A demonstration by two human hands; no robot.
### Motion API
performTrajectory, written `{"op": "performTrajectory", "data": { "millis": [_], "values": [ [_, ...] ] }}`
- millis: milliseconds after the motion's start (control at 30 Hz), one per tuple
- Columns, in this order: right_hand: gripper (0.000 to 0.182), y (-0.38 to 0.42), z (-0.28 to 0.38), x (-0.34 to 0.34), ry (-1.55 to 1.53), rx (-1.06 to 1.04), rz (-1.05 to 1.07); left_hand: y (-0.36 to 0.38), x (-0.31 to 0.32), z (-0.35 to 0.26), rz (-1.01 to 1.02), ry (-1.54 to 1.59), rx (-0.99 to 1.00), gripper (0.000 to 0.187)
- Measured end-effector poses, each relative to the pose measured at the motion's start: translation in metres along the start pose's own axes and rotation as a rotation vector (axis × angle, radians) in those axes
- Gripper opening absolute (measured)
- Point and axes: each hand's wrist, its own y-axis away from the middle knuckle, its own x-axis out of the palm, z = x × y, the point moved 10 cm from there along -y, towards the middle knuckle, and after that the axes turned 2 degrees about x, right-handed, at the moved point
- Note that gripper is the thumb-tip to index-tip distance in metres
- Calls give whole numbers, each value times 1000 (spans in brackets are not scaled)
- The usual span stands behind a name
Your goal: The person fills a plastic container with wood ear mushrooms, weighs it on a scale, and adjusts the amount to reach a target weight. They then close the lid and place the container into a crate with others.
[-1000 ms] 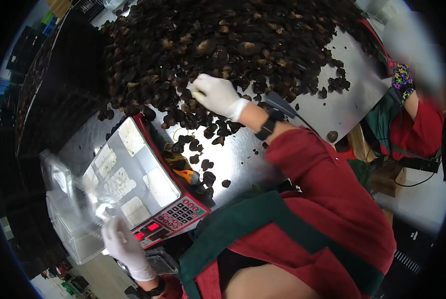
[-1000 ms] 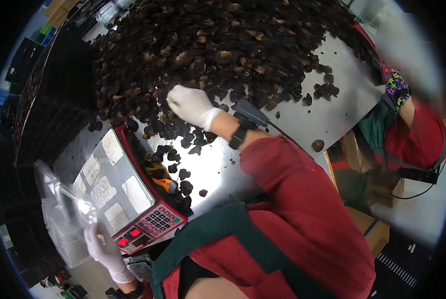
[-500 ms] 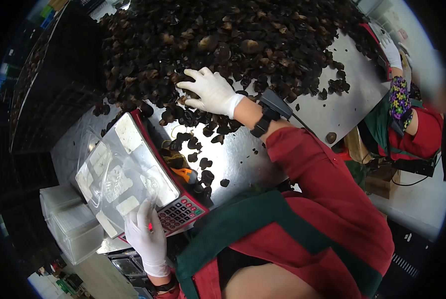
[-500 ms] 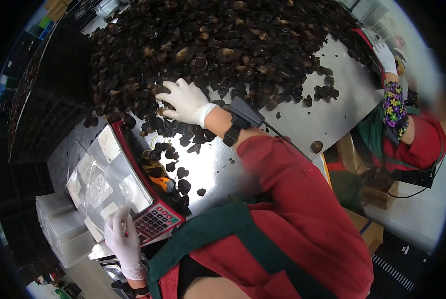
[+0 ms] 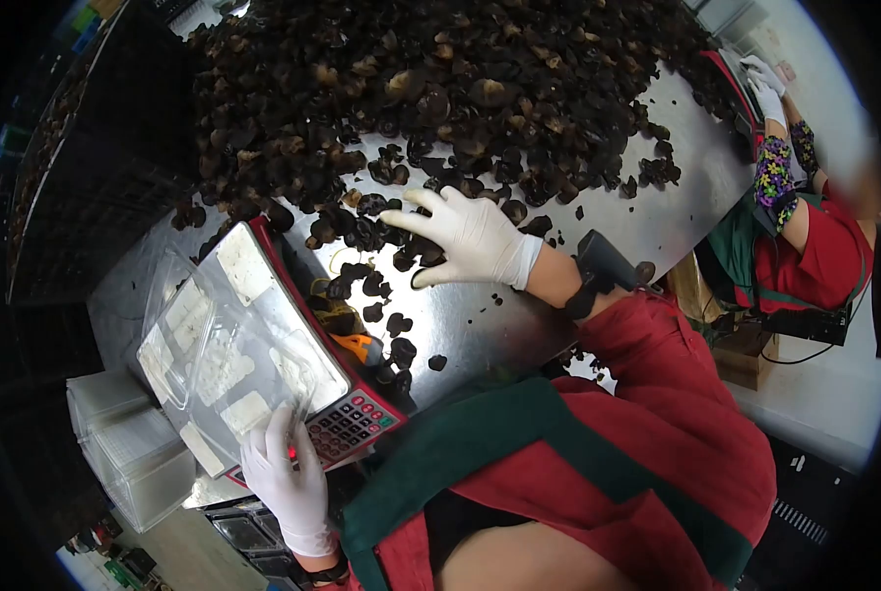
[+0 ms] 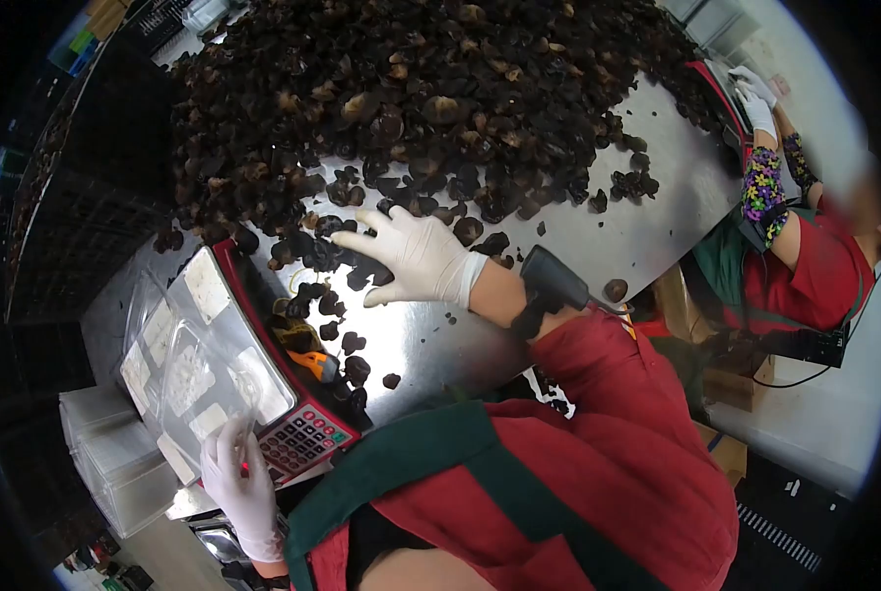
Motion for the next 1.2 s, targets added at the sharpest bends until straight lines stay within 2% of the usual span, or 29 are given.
{"op": "performTrajectory", "data": {
  "millis": [133,200,233,300,333,433,500,600,633,700,733,800,833,933,967,1033,1067,1100,1167,1200],
  "values": [
    [81,-7,14,1,47,-27,-24,-1,2,-4,2,2,14,38],
    [60,-15,12,15,136,51,28,0,4,-7,22,-16,29,37],
    [60,-20,15,19,136,50,25,0,4,-8,20,-18,30,37],
    [38,-30,11,29,164,93,49,2,5,-8,36,-38,34,38],
    [24,-30,13,19,149,36,-124,3,4,-10,29,-41,36,38],
    [19,-31,-18,7,3,37,-234,7,2,-5,69,13,-40,43],
    [16,-32,-47,-7,-231,96,-335,7,-17,-10,-32,69,-9,47],
    [19,-34,-84,-4,-982,390,-171,20,-31,11,-104,73,-74,47],
    [23,-27,-79,-10,-1171,564,-56,24,-33,19,-126,87,-109,46],
    [24,-29,-71,-10,-1469,570,-43,30,-29,31,-134,83,-130,44],
    [24,-30,-69,-12,-1464,562,-46,31,-25,35,-122,74,-136,43],
    [25,-38,-28,-8,-1959,413,199,34,-19,36,-129,-4,-107,40],
    [26,-42,-23,-4,-1913,477,154,35,-18,38,-137,-9,-115,40],
    [21,-56,38,-39,-1840,275,171,34,-20,32,-168,-33,-81,37],
    [18,-60,65,-44,-1753,259,286,34,-21,32,-171,-44,-71,40],
    [21,-66,118,-67,-1561,137,245,34,-23,34,-216,-26,-115,44],
    [23,-72,146,-67,-1473,-30,259,36,-21,36,-206,-29,-119,52],
    [26,-76,171,-66,-1374,-185,264,36,-19,34,-206,-25,-109,52],
    [28,-77,217,-68,-1054,-498,108,42,-18,46,-285,222,-225,57],
    [30,-75,235,-57,-831,-534,113,51,-14,59,-262,171,-266,63]
  ]
}}
